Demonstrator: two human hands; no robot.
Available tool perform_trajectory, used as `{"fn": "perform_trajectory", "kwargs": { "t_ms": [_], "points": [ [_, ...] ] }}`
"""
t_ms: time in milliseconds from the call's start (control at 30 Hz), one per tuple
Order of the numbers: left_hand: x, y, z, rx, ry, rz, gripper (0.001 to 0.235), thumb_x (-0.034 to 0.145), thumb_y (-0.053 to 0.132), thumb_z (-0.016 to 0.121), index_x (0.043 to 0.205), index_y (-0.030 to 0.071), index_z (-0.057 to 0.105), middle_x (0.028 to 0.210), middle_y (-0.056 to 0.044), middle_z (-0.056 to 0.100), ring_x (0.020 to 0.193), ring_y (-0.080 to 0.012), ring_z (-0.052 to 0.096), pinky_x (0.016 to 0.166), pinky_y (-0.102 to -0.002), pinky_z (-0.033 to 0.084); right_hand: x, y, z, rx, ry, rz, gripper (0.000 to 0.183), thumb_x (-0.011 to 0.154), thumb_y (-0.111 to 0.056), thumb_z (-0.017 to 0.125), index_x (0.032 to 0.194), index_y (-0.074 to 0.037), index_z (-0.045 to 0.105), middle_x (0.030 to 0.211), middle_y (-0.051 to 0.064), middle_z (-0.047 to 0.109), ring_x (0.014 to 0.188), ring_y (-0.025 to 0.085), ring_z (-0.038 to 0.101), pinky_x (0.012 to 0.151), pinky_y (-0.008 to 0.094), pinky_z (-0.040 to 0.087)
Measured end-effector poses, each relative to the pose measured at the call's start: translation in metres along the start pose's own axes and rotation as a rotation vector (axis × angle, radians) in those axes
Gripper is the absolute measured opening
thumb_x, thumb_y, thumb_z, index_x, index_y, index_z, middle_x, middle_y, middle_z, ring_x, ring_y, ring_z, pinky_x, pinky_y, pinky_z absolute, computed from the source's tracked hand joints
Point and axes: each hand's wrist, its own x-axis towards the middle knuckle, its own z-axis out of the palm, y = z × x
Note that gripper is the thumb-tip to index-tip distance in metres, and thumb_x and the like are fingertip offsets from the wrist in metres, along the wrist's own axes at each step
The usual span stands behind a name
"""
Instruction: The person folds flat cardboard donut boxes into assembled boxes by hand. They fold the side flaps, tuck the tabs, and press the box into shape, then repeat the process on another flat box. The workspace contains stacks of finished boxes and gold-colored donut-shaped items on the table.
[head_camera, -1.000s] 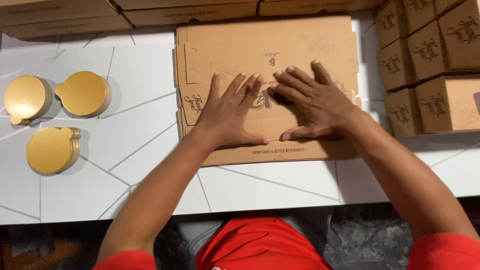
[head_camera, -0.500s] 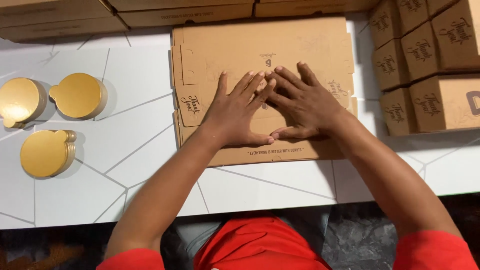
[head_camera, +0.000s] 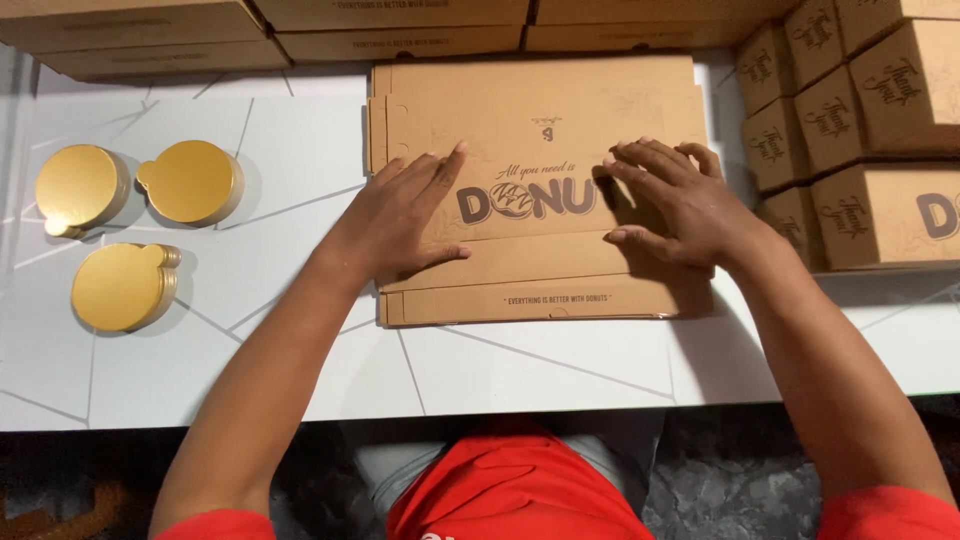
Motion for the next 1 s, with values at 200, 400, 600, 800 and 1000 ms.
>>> {"fn": "perform_trajectory", "kwargs": {
  "t_ms": [200, 400, 600, 800, 1000],
  "points": [
    [-0.002, -0.004, -0.018, 0.094, -0.093, 0.063, 0.109, 0.085, 0.055, 0.067, 0.168, 0.017, 0.008, 0.153, -0.013, 0.051, 0.145, -0.027, 0.047, 0.117, -0.049, 0.034, 0.01, 0.014, -0.012, -0.027, -0.1, 0.043, 0.088, 0.086, -0.08, 0.05, 0.155, -0.026, 0.047, 0.156, 0.005, 0.052, 0.145, 0.026, 0.045, 0.114, 0.054, 0.035],
    [0.005, -0.01, -0.009, 0.267, -0.124, 0.209, 0.094, 0.083, 0.035, 0.054, 0.166, 0.011, 0.017, 0.14, -0.017, 0.059, 0.127, -0.0321, 0.06, 0.106, -0.042, 0.048, 0.013, 0.002, -0.01, -0.218, 0.014, -0.165, 0.072, 0.092, -0.066, 0.053, 0.149, -0.022, 0.054, 0.145, 0.012, 0.061, 0.134, 0.033, 0.059, 0.108, 0.048, 0.048],
    [0.013, -0.02, -0.026, 0.102, 0.139, 0.121, 0.057, 0.097, 0.017, 0.041, 0.154, 0.017, 0.042, 0.083, -0.011, 0.072, 0.068, -0.0295, 0.073, 0.069, -0.04, 0.061, 0.003, -0.003, -0.002, -0.436, 0.525, -0.344, 0.05, 0.099, -0.048, 0.056, 0.138, -0.018, 0.065, 0.139, 0.01, 0.067, 0.131, 0.03, 0.063, 0.12, 0.052, 0.039],
    [0.039, -0.034, -0.031, 0.009, 0.412, 0.061, 0.038, 0.095, 0.022, 0.053, 0.132, 0.023, 0.046, 0.074, -0.005, 0.067, 0.058, -0.0293, 0.07, 0.06, -0.045, 0.057, -0.015, -0.063, 0.009, -0.107, 0.226, -0.395, 0.056, 0.096, -0.058, 0.056, 0.135, -0.019, 0.064, 0.137, 0.012, 0.063, 0.122, 0.03, 0.062, 0.106, 0.046, 0.048],
    [0.05, -0.026, -0.018, 0.618, 0.772, 0.208, 0.04, 0.068, -0.007, 0.077, 0.091, 0.026, 0.073, 0.124, 0.001, 0.063, 0.119, -0.0236, 0.055, 0.107, -0.046, 0.031, -0.011, -0.06, 0.006, -0.18, 0.129, -0.482, 0.057, 0.1, -0.034, 0.058, 0.146, -0.002, 0.05, 0.143, 0.017, 0.062, 0.116, 0.035, 0.062, 0.092, 0.046, 0.054]
  ]
}}
